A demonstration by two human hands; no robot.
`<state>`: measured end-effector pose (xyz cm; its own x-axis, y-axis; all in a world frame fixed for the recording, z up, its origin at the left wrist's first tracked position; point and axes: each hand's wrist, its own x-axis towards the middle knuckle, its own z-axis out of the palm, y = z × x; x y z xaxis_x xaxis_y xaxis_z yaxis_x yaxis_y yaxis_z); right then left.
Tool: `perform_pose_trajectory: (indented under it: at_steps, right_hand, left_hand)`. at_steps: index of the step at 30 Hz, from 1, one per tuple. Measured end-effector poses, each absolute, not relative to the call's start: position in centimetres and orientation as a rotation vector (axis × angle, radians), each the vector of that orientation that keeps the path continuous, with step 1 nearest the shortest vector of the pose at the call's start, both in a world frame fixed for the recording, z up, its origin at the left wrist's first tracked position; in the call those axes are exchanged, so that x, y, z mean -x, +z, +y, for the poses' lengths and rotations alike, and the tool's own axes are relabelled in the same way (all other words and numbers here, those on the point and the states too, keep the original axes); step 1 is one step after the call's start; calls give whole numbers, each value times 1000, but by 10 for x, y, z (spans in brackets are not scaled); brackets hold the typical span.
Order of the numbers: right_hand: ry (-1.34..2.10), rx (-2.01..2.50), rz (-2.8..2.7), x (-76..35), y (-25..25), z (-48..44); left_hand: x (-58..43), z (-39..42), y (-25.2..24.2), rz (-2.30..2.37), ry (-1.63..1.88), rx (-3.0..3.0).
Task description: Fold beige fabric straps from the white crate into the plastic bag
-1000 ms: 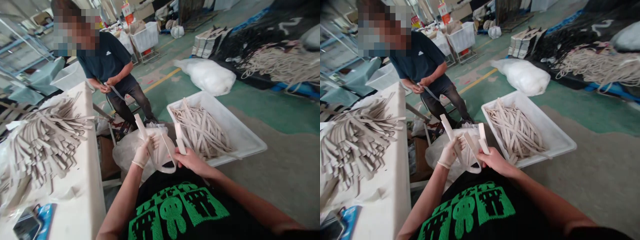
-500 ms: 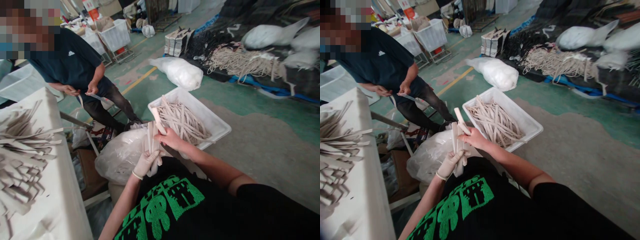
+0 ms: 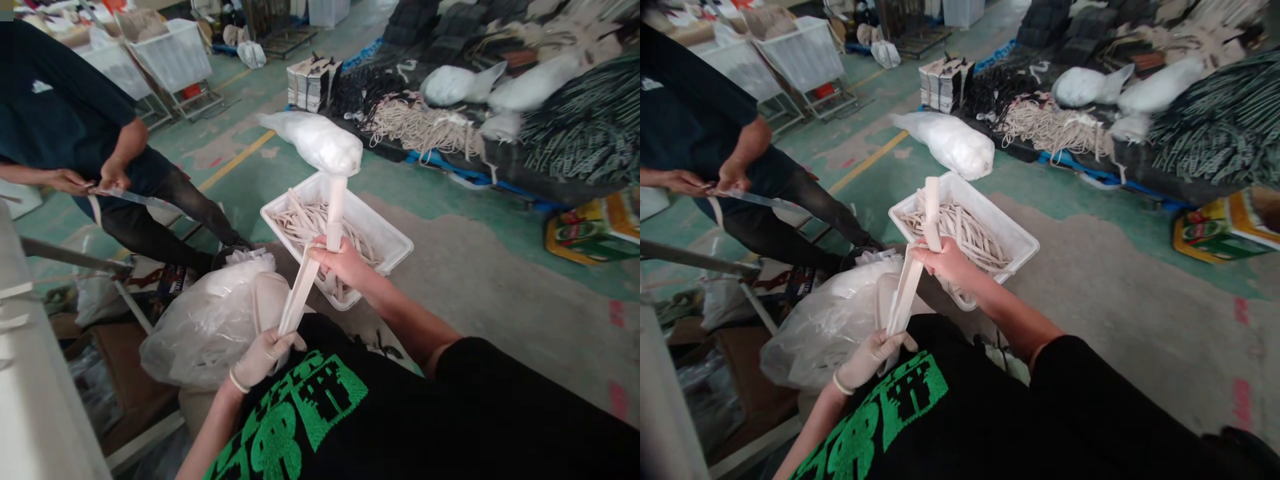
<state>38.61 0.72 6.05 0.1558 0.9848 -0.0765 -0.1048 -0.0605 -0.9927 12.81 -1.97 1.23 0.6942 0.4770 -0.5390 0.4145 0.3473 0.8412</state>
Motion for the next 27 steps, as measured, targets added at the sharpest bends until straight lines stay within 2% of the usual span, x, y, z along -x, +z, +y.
perform_pose_trajectory:
  at_steps: [3,7,10,13,17,19,23,27]
  right_hand:
    - [1046,1309,-1078,-410,78,4]
    - [710,1369,-1209,-440,113,5]
    - [425,1370,-1290,-469,130,16]
    - [323,1524,-1377,-497,128,33]
    - [391,1547,-1437,-504,112,47]
    - [506,1510,-1417,-492,104,49]
    - [984,1416,-1407,-449,78,48]
    - [1409,1340,-1472,-403,41,39]
  left_hand:
    - [-127,-21,6,931,156,-1328]
    - [-109,-5,-3,1034,526,-1225]
    - [-70,11,-18,1238,864,-986]
    - [-15,13,-35,1485,1047,-872]
    - [40,-4,-52,1760,1098,-760]
    - [51,-11,-61,1896,928,-822]
    - [42,-11,-87,2060,440,-1071]
    - [19,3,-119,2097,182,-1193]
